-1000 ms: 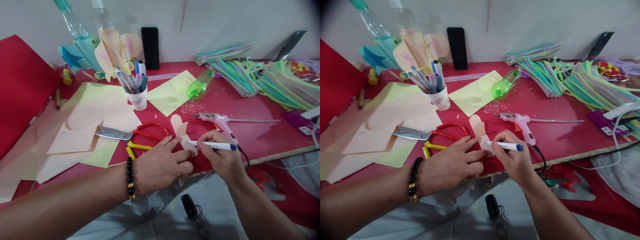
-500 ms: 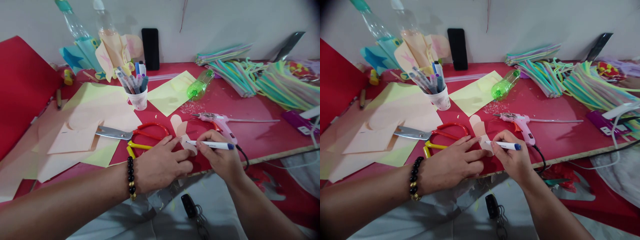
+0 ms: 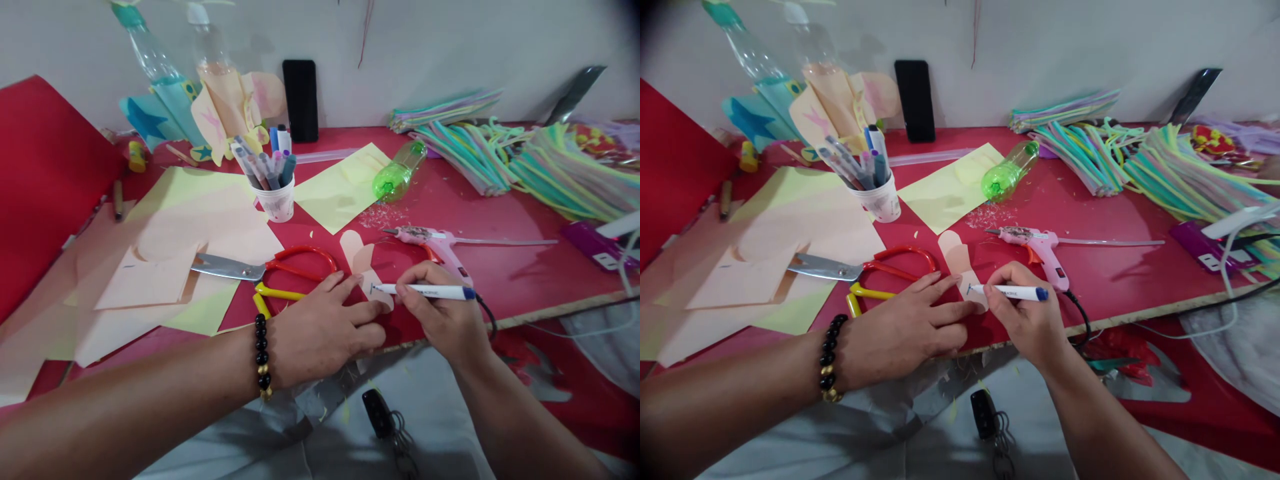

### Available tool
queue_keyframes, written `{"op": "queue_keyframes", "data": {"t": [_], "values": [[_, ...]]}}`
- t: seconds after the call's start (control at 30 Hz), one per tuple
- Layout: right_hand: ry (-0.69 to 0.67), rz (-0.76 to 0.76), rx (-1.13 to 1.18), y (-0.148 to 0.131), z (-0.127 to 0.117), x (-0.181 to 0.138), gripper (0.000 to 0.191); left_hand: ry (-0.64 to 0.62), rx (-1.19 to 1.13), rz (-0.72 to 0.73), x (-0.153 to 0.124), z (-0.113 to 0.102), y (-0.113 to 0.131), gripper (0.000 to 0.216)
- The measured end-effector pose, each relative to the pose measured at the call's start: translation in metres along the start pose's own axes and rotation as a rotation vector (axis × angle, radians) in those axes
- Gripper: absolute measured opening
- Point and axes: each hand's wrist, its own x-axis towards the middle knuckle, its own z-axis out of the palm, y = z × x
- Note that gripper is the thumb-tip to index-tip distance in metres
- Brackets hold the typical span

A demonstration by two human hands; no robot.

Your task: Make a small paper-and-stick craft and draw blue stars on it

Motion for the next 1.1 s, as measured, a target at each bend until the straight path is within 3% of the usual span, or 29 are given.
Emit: {"op": "queue_keyframes", "data": {"t": [0.83,1.1], "values": [[0.062,-0.012,-0.046,-0.0003,0.0001,-0.0023,0.012,-0.020,-0.007,-0.002,-0.0003,-0.0024,0.0002,0.018],[-0.046,-0.046,-0.002,-0.0030,0.0007,-0.0001,0.007,-0.014,-0.011,-0.010,0.0003,-0.0018,0.0010,0.017]]}}
